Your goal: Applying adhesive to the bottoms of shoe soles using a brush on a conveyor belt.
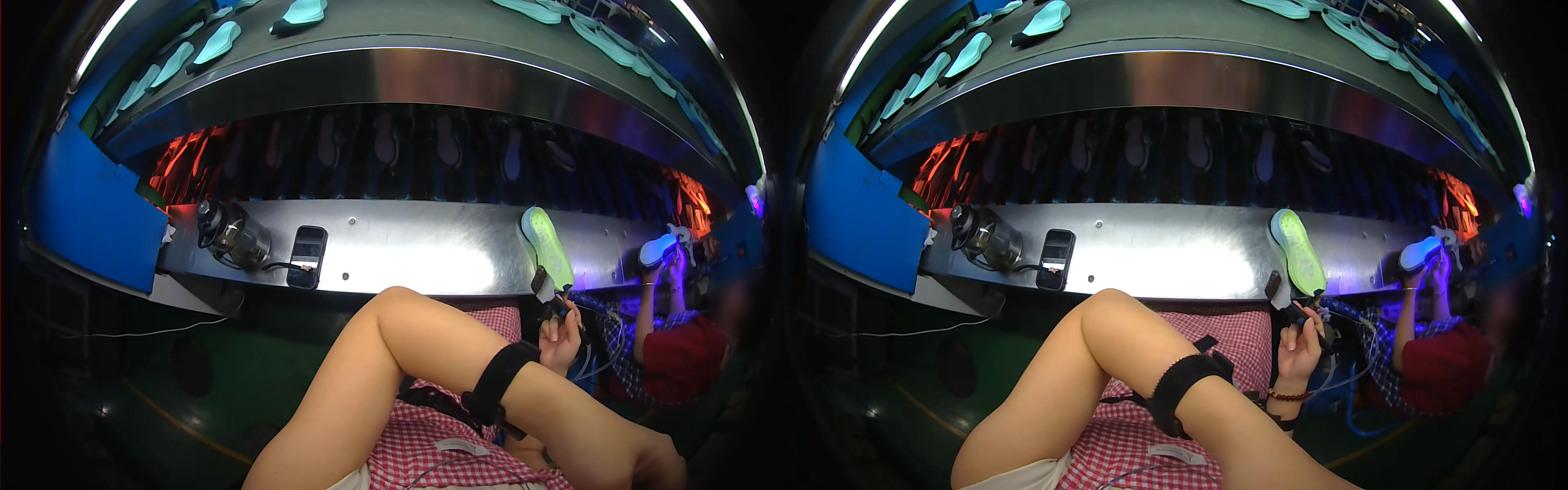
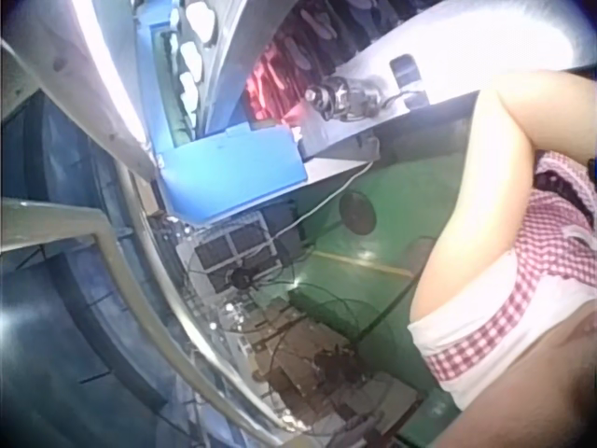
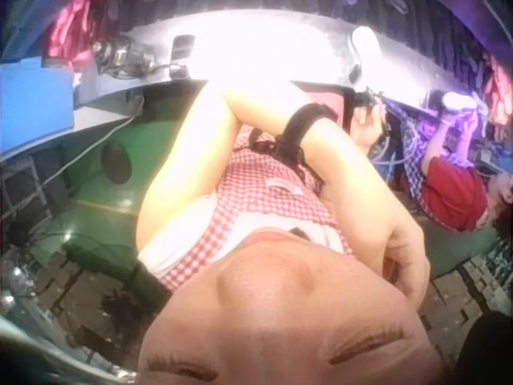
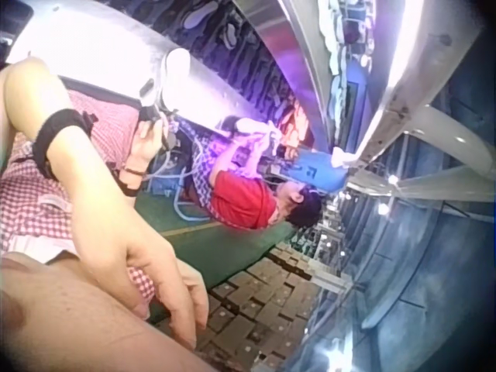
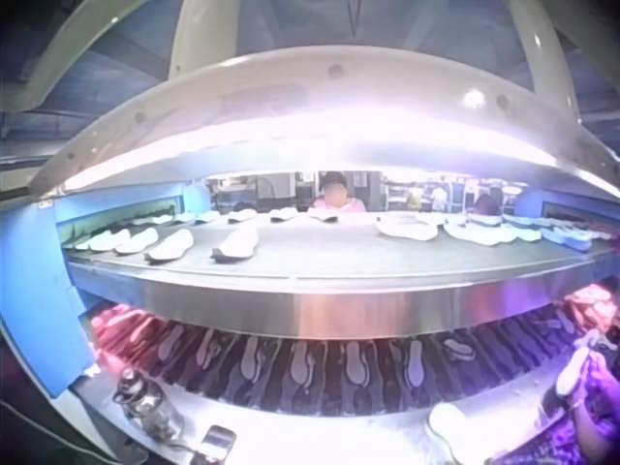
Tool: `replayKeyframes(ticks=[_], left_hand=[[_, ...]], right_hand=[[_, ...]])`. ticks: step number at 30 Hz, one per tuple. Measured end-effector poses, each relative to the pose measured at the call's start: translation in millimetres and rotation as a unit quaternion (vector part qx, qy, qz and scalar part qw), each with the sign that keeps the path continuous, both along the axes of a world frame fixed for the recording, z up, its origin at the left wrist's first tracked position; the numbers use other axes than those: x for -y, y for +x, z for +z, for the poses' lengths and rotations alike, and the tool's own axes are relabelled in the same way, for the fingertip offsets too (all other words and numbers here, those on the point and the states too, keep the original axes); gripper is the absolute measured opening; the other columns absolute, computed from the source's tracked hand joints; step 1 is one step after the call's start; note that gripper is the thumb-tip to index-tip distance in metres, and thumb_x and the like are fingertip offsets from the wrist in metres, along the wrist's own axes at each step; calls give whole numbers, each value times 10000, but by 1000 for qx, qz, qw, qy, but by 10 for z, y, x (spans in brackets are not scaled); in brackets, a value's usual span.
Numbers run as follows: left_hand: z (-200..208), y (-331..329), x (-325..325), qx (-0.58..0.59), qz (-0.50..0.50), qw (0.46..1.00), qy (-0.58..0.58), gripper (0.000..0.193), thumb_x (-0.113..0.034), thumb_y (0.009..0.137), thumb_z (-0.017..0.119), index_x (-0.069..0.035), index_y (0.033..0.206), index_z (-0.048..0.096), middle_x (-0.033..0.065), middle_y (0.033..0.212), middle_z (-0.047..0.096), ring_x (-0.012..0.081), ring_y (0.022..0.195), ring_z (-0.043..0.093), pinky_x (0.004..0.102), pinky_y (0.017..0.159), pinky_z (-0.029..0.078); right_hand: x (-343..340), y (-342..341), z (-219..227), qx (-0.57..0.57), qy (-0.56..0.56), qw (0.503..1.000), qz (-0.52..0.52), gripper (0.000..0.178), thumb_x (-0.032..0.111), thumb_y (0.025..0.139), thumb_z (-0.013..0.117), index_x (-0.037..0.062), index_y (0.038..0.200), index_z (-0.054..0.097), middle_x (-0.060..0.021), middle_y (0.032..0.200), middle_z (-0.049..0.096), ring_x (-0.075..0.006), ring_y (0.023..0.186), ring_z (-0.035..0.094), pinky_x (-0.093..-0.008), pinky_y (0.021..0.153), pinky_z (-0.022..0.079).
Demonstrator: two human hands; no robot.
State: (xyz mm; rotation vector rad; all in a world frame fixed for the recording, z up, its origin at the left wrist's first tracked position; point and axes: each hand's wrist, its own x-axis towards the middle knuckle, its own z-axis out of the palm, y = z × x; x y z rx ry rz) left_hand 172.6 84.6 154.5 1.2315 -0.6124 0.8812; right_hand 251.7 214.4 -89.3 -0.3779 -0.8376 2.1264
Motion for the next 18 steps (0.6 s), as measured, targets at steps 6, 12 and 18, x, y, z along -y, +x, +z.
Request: replayKeyframes(ticks=[6, 12, 18], left_hand=[[25, 46, -64, -23, -46, 999, -15, 407, -52, 858, 466, -23, 1260, 413, 159, 1288, 356, 242, 1227, 286, 332, 972, 260], [50, 74, -265, -45, -61, 997, -8, 396, -56, 853, 492, -18, 1242, 423, 177, 1296, 345, 262, 1245, 278, 348, 986, 247], [115, 46, -733, 92, -18, 991, 98, 428, -34, 841, 493, -9, 1257, 401, 145, 1285, 362, 238, 1214, 314, 329, 975, 274]], right_hand=[[-41, -32, -63, -16, -3, 1000, 4, 218, 120, 887, 454, -5, 1059, 505, -188, 1082, 576, -84, 445, 395, -214, 467, 319], [-156, -24, -134, -20, -7, 1000, -3, 217, 119, 886, 461, -10, 1055, 503, -196, 1081, 575, -87, 444, 402, -221, 468, 323], [-373, 4, -222, -31, -24, 999, -14, 212, 119, 887, 460, -12, 1046, 507, -197, 1071, 577, -90, 445, 406, -228, 473, 332]])
